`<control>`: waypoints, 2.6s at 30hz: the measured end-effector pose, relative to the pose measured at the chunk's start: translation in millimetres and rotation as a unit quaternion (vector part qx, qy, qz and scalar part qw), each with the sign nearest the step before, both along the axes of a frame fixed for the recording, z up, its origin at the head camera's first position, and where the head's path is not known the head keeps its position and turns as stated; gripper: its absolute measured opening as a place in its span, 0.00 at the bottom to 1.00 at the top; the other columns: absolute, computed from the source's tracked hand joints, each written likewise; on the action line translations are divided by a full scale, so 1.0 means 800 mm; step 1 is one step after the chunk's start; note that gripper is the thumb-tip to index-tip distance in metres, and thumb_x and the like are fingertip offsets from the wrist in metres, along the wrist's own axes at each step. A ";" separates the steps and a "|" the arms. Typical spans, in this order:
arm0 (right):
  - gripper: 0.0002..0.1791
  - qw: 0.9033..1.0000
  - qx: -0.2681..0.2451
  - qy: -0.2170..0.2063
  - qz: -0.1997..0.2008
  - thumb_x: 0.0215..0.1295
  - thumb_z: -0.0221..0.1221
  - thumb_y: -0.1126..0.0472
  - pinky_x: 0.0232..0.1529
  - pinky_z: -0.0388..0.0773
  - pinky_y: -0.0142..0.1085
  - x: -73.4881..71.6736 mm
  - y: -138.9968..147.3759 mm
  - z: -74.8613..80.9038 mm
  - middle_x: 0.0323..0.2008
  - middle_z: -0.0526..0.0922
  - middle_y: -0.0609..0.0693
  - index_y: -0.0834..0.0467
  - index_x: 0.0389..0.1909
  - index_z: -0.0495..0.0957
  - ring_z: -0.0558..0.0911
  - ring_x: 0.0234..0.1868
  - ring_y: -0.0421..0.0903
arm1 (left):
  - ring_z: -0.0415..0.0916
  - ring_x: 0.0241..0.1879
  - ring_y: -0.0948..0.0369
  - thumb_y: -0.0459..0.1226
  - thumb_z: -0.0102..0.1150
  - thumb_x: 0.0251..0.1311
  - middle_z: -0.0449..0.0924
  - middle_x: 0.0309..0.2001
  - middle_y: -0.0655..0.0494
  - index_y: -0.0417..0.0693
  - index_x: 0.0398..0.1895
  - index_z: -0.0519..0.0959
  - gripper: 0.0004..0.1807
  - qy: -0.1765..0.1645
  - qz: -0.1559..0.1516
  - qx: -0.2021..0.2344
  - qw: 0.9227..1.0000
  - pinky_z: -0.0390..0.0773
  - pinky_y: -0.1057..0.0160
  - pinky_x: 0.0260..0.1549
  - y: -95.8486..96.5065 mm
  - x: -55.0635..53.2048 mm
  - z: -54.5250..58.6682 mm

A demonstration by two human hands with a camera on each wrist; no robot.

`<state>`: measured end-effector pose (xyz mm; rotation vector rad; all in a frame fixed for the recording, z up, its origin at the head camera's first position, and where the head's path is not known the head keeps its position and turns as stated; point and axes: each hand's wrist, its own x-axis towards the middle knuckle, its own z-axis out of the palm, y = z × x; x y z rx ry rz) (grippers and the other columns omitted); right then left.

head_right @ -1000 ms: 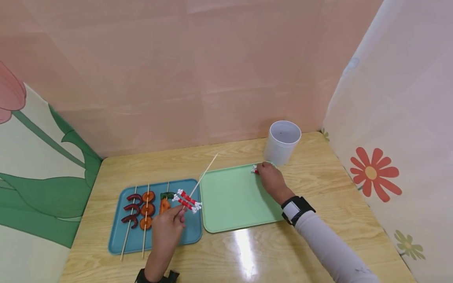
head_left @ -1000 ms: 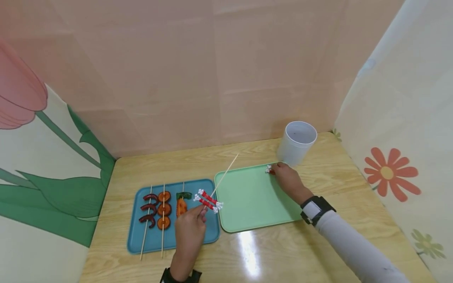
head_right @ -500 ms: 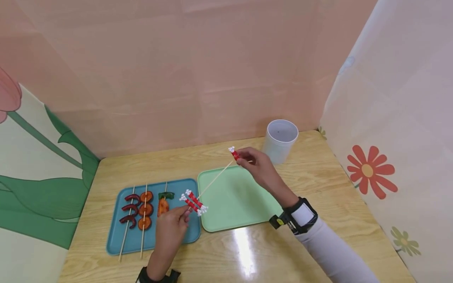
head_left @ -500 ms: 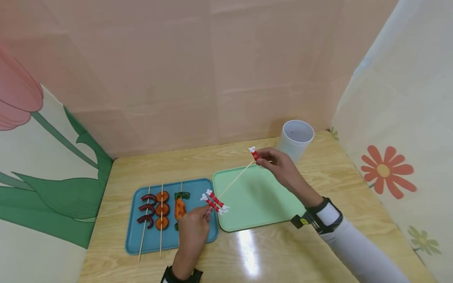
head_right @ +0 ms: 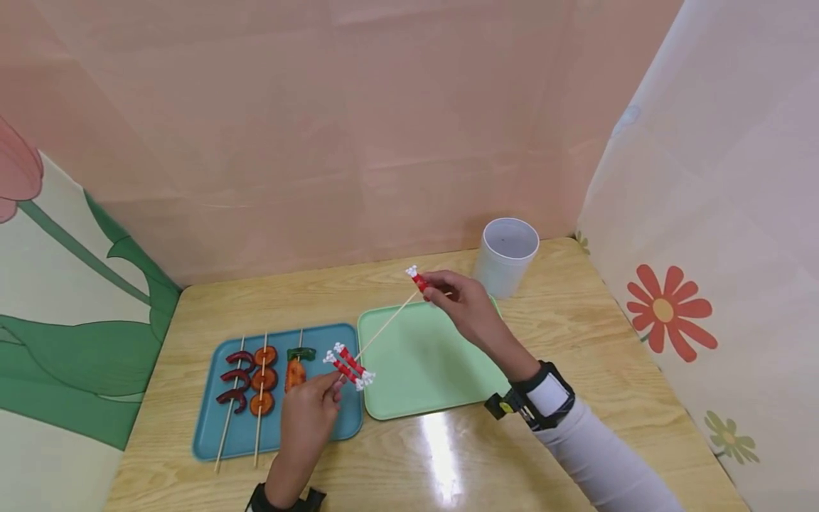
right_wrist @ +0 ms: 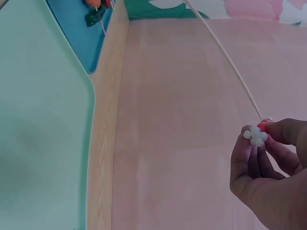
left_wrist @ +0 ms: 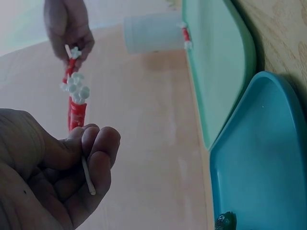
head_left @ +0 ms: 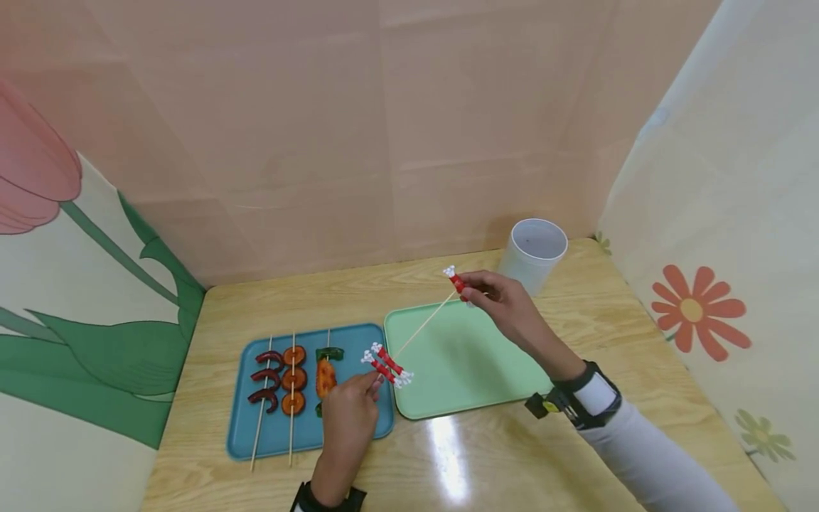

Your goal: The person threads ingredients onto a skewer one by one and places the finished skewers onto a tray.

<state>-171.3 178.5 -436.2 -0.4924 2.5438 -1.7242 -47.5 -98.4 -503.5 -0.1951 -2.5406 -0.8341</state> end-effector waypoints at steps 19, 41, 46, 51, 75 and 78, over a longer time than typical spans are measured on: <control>0.17 1.000 0.009 -0.007 -0.013 0.74 0.61 0.60 0.45 0.83 0.28 0.002 -0.001 0.001 0.49 0.84 0.63 0.61 0.60 0.80 0.83 0.44 0.46 | 0.81 0.19 0.64 0.25 0.72 0.55 0.84 0.20 0.55 0.40 0.32 0.90 0.04 -0.010 0.003 -0.007 1.000 0.83 0.62 0.20 0.003 0.000 0.004; 0.14 0.966 0.177 0.189 -0.025 0.68 0.66 0.62 0.34 0.83 0.34 0.047 -0.046 0.001 0.30 0.81 0.45 0.56 0.53 0.87 0.83 0.33 0.39 | 0.77 0.16 0.62 0.19 0.71 0.49 0.81 0.18 0.54 0.40 0.30 0.90 0.10 0.021 -0.007 -0.008 1.000 0.77 0.66 0.16 0.014 -0.006 0.011; 0.13 0.968 0.165 0.179 0.054 0.68 0.66 0.62 0.30 0.78 0.28 0.069 -0.082 -0.014 0.30 0.81 0.44 0.58 0.51 0.87 0.78 0.30 0.34 | 0.79 0.18 0.62 0.24 0.72 0.53 0.82 0.19 0.53 0.41 0.30 0.90 0.05 0.029 -0.023 -0.015 0.999 0.77 0.67 0.17 0.020 -0.010 0.015; 0.14 0.969 0.153 0.179 0.072 0.67 0.66 0.64 0.30 0.78 0.28 0.078 -0.099 -0.019 0.30 0.82 0.44 0.60 0.52 0.86 0.79 0.31 0.33 | 0.80 0.18 0.61 0.25 0.73 0.53 0.83 0.20 0.54 0.41 0.31 0.90 0.05 0.024 -0.013 -0.020 0.999 0.77 0.66 0.17 0.022 -0.013 0.017; 0.09 0.869 0.468 0.153 -0.051 0.65 0.56 0.77 0.39 0.84 0.50 -0.091 0.082 -0.166 0.36 0.82 0.63 0.68 0.42 0.83 0.82 0.38 0.58 | 0.83 0.22 0.60 0.21 0.72 0.48 0.88 0.24 0.52 0.41 0.32 0.91 0.10 -0.028 0.041 0.000 0.999 0.81 0.63 0.20 -0.018 0.001 -0.010; 0.08 0.854 0.487 0.177 -0.046 0.62 0.59 0.77 0.37 0.83 0.52 -0.092 0.083 -0.174 0.34 0.81 0.61 0.66 0.37 0.83 0.82 0.36 0.59 | 0.84 0.23 0.61 0.22 0.73 0.50 0.88 0.25 0.52 0.42 0.33 0.91 0.10 -0.037 0.041 -0.002 0.998 0.82 0.62 0.21 -0.017 0.002 -0.011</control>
